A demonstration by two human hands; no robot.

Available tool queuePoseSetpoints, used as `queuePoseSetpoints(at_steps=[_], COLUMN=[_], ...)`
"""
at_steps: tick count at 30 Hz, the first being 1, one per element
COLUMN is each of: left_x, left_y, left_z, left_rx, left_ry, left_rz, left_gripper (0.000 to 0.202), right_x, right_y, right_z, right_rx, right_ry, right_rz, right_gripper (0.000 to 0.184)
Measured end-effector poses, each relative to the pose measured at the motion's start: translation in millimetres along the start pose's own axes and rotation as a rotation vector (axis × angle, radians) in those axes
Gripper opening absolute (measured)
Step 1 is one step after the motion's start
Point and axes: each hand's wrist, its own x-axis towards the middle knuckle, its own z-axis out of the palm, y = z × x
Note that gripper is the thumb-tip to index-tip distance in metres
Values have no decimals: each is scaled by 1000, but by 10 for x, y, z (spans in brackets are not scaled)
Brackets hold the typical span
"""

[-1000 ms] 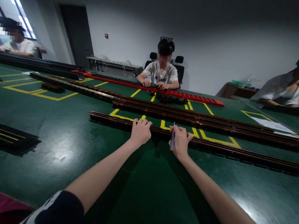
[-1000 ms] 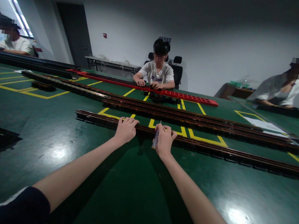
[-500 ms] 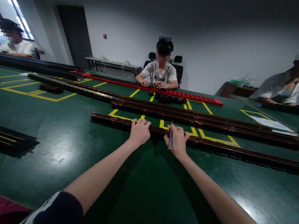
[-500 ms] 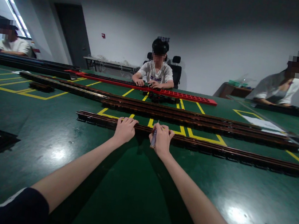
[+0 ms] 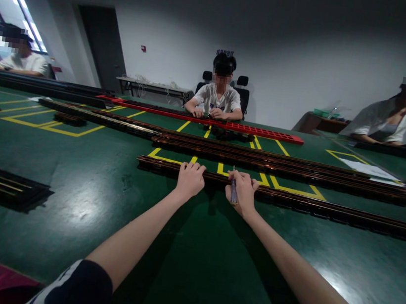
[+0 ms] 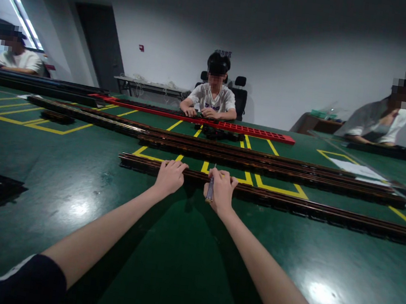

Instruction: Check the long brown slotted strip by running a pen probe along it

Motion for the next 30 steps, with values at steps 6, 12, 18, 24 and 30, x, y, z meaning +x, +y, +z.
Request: queuePoseSetpoints(at_steps=[6,12,18,24,30], left_x=[-1,0,2,6,1], left_y=[0,0,5,11,23], left_z=[4,0,-11,-20,-33], left_rx=[-13,-47,-71,-60,-34], left_ry=[-4,3,-19,-41,-14], left_rz=[2,0,4,6,16], left_gripper=[38,37,38,38,37], right_x=[-6,-3,-18,-14,6], right_y=[-18,4,95,26,-49], right_z=[17,49,76,50,-1], right_rx=[-20,-13,-12,-23,-47], right_ry=[-23,-35,-13,4,-35], right_rz=[-17,-13,18,-63,-28], right_gripper=[16,28,32,21,15])
